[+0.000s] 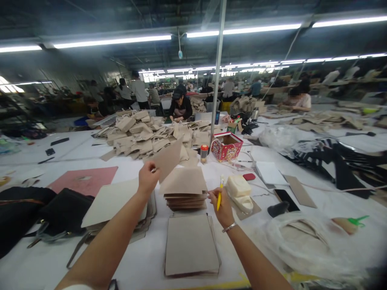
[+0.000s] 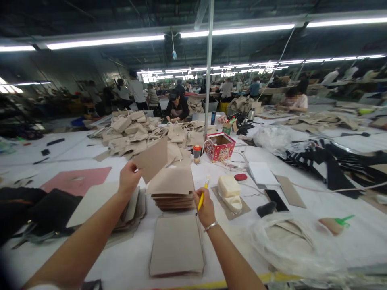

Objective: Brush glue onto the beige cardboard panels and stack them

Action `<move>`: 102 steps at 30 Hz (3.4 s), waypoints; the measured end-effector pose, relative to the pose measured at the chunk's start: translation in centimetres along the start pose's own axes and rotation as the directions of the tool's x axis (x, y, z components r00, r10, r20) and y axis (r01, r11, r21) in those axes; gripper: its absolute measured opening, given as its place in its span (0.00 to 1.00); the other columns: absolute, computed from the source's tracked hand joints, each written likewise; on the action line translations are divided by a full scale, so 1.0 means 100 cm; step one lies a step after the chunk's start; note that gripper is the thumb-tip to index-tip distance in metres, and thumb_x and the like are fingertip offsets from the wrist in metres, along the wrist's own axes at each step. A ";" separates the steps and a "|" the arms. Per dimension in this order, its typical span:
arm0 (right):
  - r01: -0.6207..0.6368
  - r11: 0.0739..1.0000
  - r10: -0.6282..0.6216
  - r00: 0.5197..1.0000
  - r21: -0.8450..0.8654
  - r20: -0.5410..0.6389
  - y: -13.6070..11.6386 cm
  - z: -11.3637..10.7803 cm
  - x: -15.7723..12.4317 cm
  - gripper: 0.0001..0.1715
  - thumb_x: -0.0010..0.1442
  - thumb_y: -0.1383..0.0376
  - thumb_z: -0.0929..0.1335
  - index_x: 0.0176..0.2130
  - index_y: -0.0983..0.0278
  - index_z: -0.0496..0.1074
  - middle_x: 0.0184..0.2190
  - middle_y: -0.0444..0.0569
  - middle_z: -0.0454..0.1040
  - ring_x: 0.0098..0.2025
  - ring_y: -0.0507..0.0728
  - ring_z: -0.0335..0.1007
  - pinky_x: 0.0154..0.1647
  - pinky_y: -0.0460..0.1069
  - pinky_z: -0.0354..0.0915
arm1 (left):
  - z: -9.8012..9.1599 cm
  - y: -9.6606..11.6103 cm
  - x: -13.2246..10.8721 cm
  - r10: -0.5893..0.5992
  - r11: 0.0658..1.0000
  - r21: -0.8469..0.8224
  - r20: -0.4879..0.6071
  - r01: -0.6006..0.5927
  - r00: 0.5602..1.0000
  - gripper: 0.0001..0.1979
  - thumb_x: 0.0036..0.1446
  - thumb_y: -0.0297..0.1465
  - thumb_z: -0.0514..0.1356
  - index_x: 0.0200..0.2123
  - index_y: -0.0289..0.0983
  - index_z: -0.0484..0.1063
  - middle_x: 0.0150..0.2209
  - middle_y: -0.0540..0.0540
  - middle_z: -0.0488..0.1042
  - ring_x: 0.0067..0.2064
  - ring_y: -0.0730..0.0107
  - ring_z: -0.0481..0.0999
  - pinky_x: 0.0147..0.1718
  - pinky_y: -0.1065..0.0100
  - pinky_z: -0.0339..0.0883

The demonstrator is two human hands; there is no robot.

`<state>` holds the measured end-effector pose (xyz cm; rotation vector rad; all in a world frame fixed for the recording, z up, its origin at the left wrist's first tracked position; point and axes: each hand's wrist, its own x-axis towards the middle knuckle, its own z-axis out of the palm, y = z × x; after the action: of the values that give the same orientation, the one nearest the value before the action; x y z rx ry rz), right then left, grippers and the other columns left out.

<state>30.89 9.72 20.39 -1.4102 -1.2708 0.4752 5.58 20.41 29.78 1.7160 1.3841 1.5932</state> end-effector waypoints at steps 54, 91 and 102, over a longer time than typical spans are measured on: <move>-0.107 0.791 0.342 0.894 -0.603 0.291 0.149 0.036 -0.123 0.19 0.58 0.54 0.57 0.41 0.64 0.63 0.32 0.51 0.73 0.29 0.56 0.69 0.29 0.48 0.60 | -0.013 -0.191 -0.260 -0.801 0.597 0.390 0.243 0.701 0.547 0.14 0.45 0.40 0.56 0.18 0.36 0.68 0.17 0.52 0.67 0.23 0.73 0.65 0.24 0.72 0.56; 0.107 0.530 0.455 0.801 -0.841 0.389 0.130 0.049 -0.110 0.15 0.58 0.64 0.60 0.46 0.66 0.62 0.25 0.48 0.69 0.24 0.53 0.63 0.23 0.46 0.47 | -0.017 -0.182 -0.219 -0.717 0.610 0.787 0.502 0.088 0.483 0.13 0.50 0.38 0.56 0.28 0.37 0.76 0.31 0.44 0.76 0.34 0.66 0.72 0.32 0.70 0.59; 0.129 0.502 0.492 0.771 -0.855 0.405 0.123 0.050 -0.108 0.14 0.59 0.66 0.60 0.46 0.66 0.60 0.28 0.50 0.71 0.28 0.54 0.67 0.26 0.46 0.51 | -0.011 -0.174 -0.210 -0.744 0.557 0.829 0.525 -0.052 0.413 0.12 0.51 0.36 0.55 0.30 0.36 0.74 0.34 0.41 0.75 0.39 0.60 0.72 0.34 0.68 0.61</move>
<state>28.16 5.05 4.13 -2.4097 -2.0665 0.4948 1.20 9.38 5.16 1.8804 1.7226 -0.3541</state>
